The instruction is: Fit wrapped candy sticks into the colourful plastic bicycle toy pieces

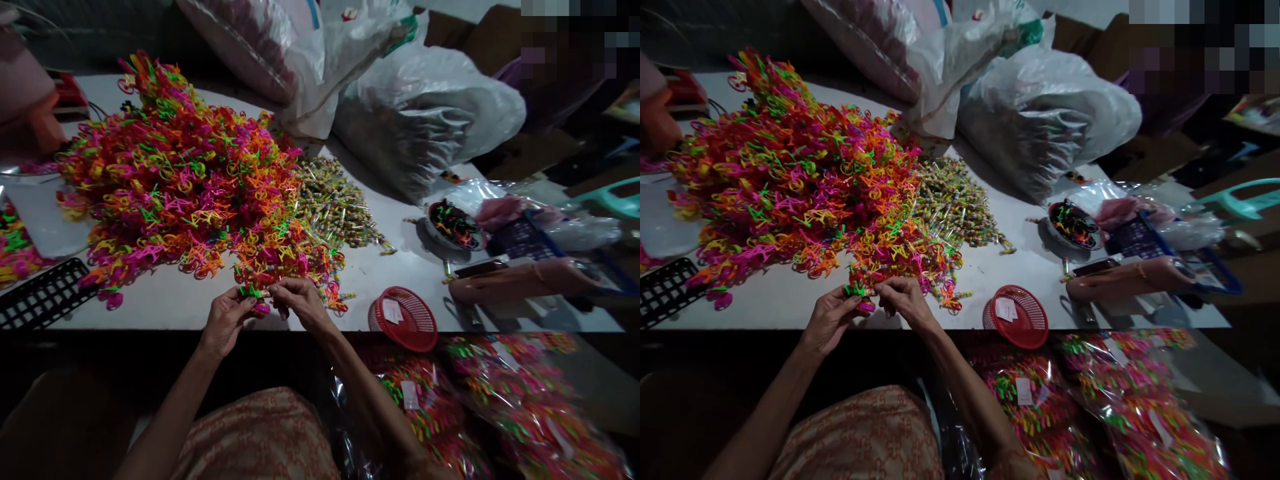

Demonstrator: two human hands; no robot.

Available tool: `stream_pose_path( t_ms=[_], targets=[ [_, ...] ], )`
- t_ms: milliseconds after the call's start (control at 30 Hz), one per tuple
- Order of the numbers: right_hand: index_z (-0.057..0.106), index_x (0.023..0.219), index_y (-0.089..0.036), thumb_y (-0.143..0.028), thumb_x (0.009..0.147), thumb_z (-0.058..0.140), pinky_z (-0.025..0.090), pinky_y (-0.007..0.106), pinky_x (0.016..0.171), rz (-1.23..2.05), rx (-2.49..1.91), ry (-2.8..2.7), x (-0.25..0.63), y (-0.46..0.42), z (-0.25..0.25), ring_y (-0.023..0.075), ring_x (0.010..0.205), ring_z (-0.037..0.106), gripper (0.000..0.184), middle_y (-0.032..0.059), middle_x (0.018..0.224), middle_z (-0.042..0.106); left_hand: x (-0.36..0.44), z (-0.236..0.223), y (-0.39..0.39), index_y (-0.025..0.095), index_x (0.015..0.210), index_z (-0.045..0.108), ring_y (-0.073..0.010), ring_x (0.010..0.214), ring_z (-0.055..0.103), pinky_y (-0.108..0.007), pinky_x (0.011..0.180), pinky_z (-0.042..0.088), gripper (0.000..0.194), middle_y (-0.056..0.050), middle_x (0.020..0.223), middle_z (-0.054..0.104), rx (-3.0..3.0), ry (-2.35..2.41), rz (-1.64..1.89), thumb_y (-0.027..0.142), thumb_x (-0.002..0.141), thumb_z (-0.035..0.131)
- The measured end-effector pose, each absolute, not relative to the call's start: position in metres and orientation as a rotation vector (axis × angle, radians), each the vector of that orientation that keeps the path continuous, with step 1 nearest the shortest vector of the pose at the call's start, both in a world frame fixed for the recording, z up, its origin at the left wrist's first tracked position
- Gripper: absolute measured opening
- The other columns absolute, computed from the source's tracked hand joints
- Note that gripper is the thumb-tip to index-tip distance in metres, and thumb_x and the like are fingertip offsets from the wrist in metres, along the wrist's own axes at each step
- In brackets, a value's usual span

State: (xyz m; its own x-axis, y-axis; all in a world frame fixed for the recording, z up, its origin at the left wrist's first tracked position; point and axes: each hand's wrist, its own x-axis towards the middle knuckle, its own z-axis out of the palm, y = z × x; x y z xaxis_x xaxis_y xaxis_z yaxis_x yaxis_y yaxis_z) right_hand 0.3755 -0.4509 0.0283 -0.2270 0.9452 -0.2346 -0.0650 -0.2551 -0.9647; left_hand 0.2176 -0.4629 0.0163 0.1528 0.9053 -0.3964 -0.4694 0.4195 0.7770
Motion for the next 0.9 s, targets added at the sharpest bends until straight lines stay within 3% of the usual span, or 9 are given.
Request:
stream_pose_path(
  t_ms=[167, 367, 467, 533, 633, 700, 767, 833, 900],
  targets=[
    [0.060, 0.057, -0.015, -0.051, 0.072, 0.069, 0.032, 0.020, 0.040, 1.693, -1.165, -1.195, 0.387, -0.453, 0.028, 0.0057, 0.036, 0.042, 0.040, -0.0040, 0.044, 0.051, 0.222, 0.017, -0.466, 0.011, 0.077, 0.067, -0.0137, 0.049, 0.063, -0.024, 0.051, 0.052, 0.037, -0.003, 0.061, 0.069, 0.570, 0.927, 0.964, 0.031, 0.051, 0.085],
    [0.068, 0.067, -0.017, -0.046, 0.076, 0.066, 0.033, 0.020, 0.039, 1.346, -1.348, -1.341, 0.378, -0.469, 0.016, 0.0072, 0.041, 0.045, 0.031, -0.0022, 0.052, 0.054, 0.227, -0.003, -0.477, 0.013, 0.073, 0.065, -0.0114, 0.053, 0.062, -0.024, 0.057, 0.053, 0.034, -0.001, 0.065, 0.069, 0.645, 1.080, 1.070, 0.036, 0.055, 0.083],
    [0.069, 0.069, -0.017, -0.047, 0.076, 0.065, 0.034, 0.020, 0.039, 1.378, -1.353, -1.345, 0.377, -0.469, 0.012, 0.0077, 0.041, 0.045, 0.031, -0.0016, 0.052, 0.055, 0.226, -0.006, -0.477, 0.013, 0.075, 0.065, -0.0120, 0.057, 0.062, -0.025, 0.058, 0.054, 0.035, -0.002, 0.067, 0.068, 0.705, 1.070, 1.013, 0.039, 0.058, 0.080],
    [0.069, 0.069, -0.017, -0.049, 0.076, 0.064, 0.036, 0.021, 0.039, 1.432, -1.342, -1.327, 0.381, -0.463, 0.012, 0.0084, 0.040, 0.045, 0.034, -0.0025, 0.049, 0.053, 0.222, -0.005, -0.471, 0.013, 0.084, 0.066, -0.0140, 0.062, 0.064, -0.026, 0.056, 0.054, 0.036, -0.004, 0.076, 0.069, 0.811, 1.054, 0.973, 0.042, 0.064, 0.075],
    [0.069, 0.073, -0.017, -0.051, 0.077, 0.062, 0.041, 0.021, 0.043, 1.207, -1.379, -1.332, 0.390, -0.446, 0.018, 0.0097, 0.045, 0.049, 0.035, -0.0016, 0.054, 0.055, 0.206, -0.002, -0.451, 0.017, 0.098, 0.065, -0.0190, 0.083, 0.065, -0.027, 0.059, 0.055, 0.032, -0.010, 0.100, 0.066, 1.190, 1.280, 1.123, 0.038, 0.074, 0.065],
    [0.071, 0.082, -0.018, -0.051, 0.083, 0.057, 0.045, 0.023, 0.048, 0.995, -1.399, -1.375, 0.396, -0.435, 0.023, 0.0116, 0.051, 0.053, 0.036, 0.0012, 0.063, 0.061, 0.189, -0.002, -0.434, 0.018, 0.099, 0.065, -0.0232, 0.100, 0.061, -0.033, 0.074, 0.055, 0.024, -0.013, 0.110, 0.063, 1.534, 1.595, 1.190, 0.029, 0.079, 0.058],
    [0.071, 0.097, -0.020, -0.048, 0.086, 0.055, 0.051, 0.028, 0.059, 0.729, -1.434, -1.499, 0.401, -0.428, 0.027, 0.0153, 0.065, 0.060, 0.034, 0.0061, 0.084, 0.067, 0.172, -0.007, -0.418, 0.017, 0.098, 0.066, -0.0284, 0.110, 0.056, -0.044, 0.091, 0.048, 0.022, -0.015, 0.109, 0.063, 1.813, 1.902, 1.013, 0.022, 0.081, 0.053],
    [0.068, 0.110, -0.024, -0.039, 0.085, 0.058, 0.053, 0.034, 0.076, 0.393, -1.512, -1.668, 0.406, -0.428, 0.028, 0.0208, 0.088, 0.063, 0.030, 0.0099, 0.111, 0.064, 0.160, -0.015, -0.407, 0.017, 0.101, 0.065, -0.0340, 0.114, 0.052, -0.051, 0.094, 0.043, 0.024, -0.018, 0.113, 0.062, 1.945, 2.081, 0.765, 0.022, 0.080, 0.054],
    [0.066, 0.114, -0.027, -0.028, 0.084, 0.061, 0.050, 0.037, 0.087, 0.145, -1.583, -1.831, 0.413, -0.432, 0.024, 0.0244, 0.104, 0.058, 0.030, 0.0099, 0.120, 0.060, 0.152, -0.024, -0.402, 0.016, 0.104, 0.063, -0.0364, 0.116, 0.051, -0.053, 0.093, 0.042, 0.026, -0.019, 0.116, 0.061, 2.044, 2.091, 0.682, 0.025, 0.082, 0.051]
  ],
)
